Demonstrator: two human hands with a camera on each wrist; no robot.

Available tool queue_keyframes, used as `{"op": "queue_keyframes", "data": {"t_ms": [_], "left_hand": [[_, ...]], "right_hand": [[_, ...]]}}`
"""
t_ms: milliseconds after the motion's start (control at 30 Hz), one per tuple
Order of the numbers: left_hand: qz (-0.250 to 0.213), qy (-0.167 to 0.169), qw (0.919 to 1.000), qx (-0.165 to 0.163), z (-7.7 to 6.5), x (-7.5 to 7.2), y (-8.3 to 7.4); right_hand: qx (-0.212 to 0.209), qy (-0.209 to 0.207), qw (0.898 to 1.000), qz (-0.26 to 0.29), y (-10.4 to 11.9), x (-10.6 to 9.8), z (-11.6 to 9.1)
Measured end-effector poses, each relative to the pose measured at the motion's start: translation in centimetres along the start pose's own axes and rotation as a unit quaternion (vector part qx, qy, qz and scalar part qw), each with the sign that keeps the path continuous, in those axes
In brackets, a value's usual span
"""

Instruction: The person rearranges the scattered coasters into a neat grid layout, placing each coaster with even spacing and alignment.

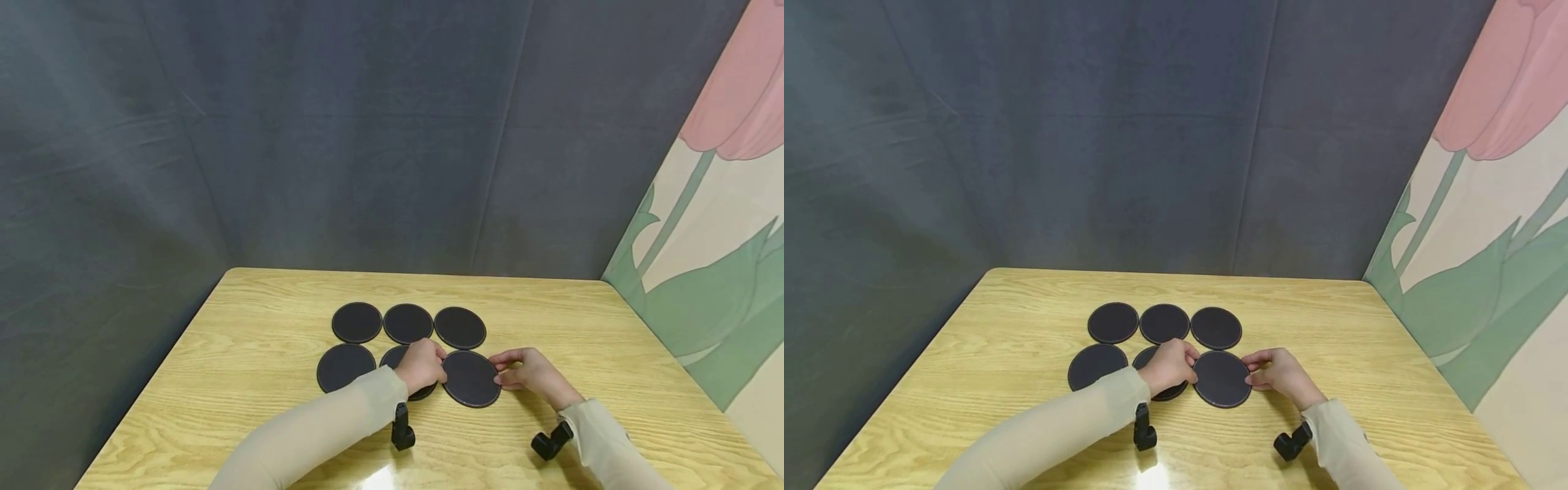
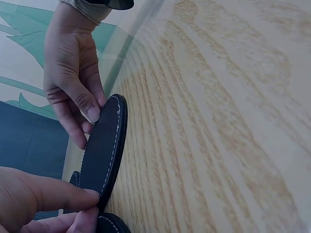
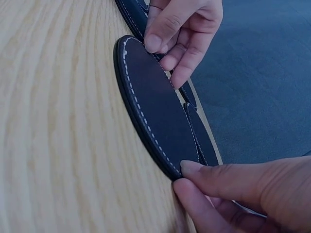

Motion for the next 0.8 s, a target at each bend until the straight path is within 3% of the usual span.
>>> {"op": "queue_keyframes", "data": {"t_ms": [800], "left_hand": [[-0.035,0.007,0.9994,0.001,0.16,0.25,0.23]], "right_hand": [[-0.003,0.014,1.0,0.004,0.13,-0.07,-0.54]]}}
Point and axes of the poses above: each hand's wrist, its own z-axis towards the middle knuckle, its own x-axis out of the palm, y = z × x, the point moved 10 cm from there along z, towards the middle knuckle, and after that the axes turned 2 degrees about y, right-handed, at the moved point
